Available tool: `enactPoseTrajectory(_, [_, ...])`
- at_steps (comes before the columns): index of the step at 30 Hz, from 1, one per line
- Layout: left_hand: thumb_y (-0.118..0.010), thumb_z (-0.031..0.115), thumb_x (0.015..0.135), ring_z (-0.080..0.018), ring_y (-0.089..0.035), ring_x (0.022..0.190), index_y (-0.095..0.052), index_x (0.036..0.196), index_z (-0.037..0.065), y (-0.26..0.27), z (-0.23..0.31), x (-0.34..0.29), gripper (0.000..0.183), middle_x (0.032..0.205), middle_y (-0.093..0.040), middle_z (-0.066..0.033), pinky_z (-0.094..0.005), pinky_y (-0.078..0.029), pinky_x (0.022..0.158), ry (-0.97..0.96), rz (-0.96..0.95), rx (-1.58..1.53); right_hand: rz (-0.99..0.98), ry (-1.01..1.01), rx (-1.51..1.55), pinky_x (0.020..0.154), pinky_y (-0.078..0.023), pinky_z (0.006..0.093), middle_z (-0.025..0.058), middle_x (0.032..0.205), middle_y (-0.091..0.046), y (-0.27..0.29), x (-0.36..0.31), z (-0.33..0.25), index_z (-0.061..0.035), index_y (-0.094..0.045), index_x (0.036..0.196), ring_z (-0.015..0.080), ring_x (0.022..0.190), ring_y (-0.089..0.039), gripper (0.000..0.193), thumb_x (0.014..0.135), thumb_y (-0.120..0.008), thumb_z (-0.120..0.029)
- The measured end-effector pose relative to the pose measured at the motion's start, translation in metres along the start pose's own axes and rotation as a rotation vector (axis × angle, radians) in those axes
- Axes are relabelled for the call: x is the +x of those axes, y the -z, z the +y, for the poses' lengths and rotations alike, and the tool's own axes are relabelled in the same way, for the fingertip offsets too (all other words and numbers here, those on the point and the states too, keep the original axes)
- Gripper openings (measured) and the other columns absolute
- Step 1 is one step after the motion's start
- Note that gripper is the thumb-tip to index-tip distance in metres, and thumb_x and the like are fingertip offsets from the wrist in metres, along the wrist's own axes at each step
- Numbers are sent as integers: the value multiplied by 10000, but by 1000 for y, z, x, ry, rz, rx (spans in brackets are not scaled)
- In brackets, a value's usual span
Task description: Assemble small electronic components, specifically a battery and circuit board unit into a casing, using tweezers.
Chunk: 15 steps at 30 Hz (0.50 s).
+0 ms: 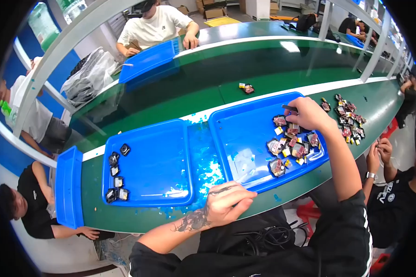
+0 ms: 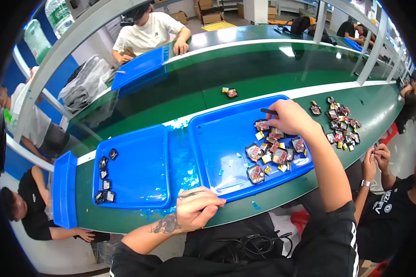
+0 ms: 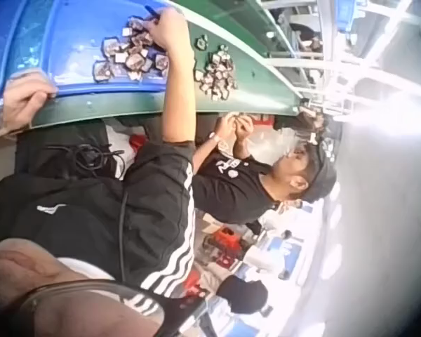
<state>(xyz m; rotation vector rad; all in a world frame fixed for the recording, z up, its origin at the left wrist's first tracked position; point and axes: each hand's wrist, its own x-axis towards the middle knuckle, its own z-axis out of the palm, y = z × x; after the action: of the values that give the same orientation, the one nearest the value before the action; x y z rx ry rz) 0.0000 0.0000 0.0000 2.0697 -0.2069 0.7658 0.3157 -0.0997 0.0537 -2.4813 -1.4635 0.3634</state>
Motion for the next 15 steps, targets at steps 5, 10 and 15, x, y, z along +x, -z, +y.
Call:
enactPoseTrajectory(5, [-647,-53,791,-214,-664,678,-686,900,-27,-7,-1,12,118,757,-684,-97,-310,-521,623,69,66,31,64,56,25,747,-506,371,180,887,-683,-10,19,10,3,-681,952,301,829,-662,307,736,-771,-196])
enactPoseTrajectory(10, [-654,2,807,-239,-664,776,-684,998,5,-11,-5,-12,194,874,-687,-120,-329,-535,698,141,267,130,74,176,185,623,-473,402,178,679,-636,-10,18,-25,4,-660,816,290,634,-617,272,703,-715,-238])
enactPoseTrajectory(15, [-576,137,939,-136,-602,898,-553,1224,43,-24,-4,21,301,1028,-616,-82,-275,-503,719,443,123,-272,597,168,615,614,-448,287,10,663,-537,-32,-38,37,-7,-560,816,129,632,-513,214,647,-690,12])
